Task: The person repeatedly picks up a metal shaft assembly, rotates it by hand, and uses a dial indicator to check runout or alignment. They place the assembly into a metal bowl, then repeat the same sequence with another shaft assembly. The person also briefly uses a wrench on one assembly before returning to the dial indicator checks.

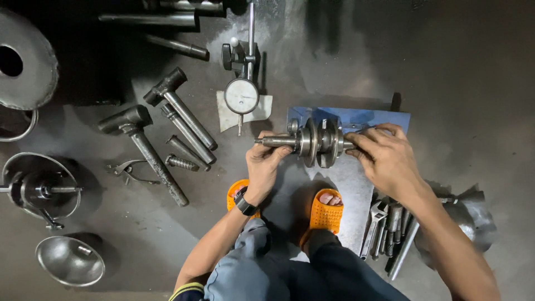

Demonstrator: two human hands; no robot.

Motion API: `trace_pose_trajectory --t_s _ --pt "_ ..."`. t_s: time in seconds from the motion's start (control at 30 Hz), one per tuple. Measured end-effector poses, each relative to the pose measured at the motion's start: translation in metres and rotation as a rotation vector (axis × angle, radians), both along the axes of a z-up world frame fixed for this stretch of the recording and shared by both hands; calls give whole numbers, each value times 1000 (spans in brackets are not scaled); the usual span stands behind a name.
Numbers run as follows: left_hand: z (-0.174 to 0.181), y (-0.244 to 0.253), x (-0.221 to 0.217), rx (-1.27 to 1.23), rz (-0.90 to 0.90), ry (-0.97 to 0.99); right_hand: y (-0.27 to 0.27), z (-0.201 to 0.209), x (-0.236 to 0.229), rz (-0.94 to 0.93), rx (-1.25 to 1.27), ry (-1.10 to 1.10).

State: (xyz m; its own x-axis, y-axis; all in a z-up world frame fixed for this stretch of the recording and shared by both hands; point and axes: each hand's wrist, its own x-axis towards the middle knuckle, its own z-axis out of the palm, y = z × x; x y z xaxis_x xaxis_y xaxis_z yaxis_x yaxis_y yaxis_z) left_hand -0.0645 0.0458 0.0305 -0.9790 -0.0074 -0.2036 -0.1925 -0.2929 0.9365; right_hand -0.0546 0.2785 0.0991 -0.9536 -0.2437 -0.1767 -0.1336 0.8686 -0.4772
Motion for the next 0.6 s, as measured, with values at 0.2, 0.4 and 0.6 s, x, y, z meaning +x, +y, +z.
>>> trace_pose_trajectory --t_s 0.2,0.4,0.6 --pt "-4 -3 0 17 -61 52 -6 29 -11 -85 10 -63" --pt "-11 6 6 147 -260 22 43 8 3 -567 -351 -421" --pt "-7 12 5 170 -310 12 58 -25 19 -759 -457 -702"
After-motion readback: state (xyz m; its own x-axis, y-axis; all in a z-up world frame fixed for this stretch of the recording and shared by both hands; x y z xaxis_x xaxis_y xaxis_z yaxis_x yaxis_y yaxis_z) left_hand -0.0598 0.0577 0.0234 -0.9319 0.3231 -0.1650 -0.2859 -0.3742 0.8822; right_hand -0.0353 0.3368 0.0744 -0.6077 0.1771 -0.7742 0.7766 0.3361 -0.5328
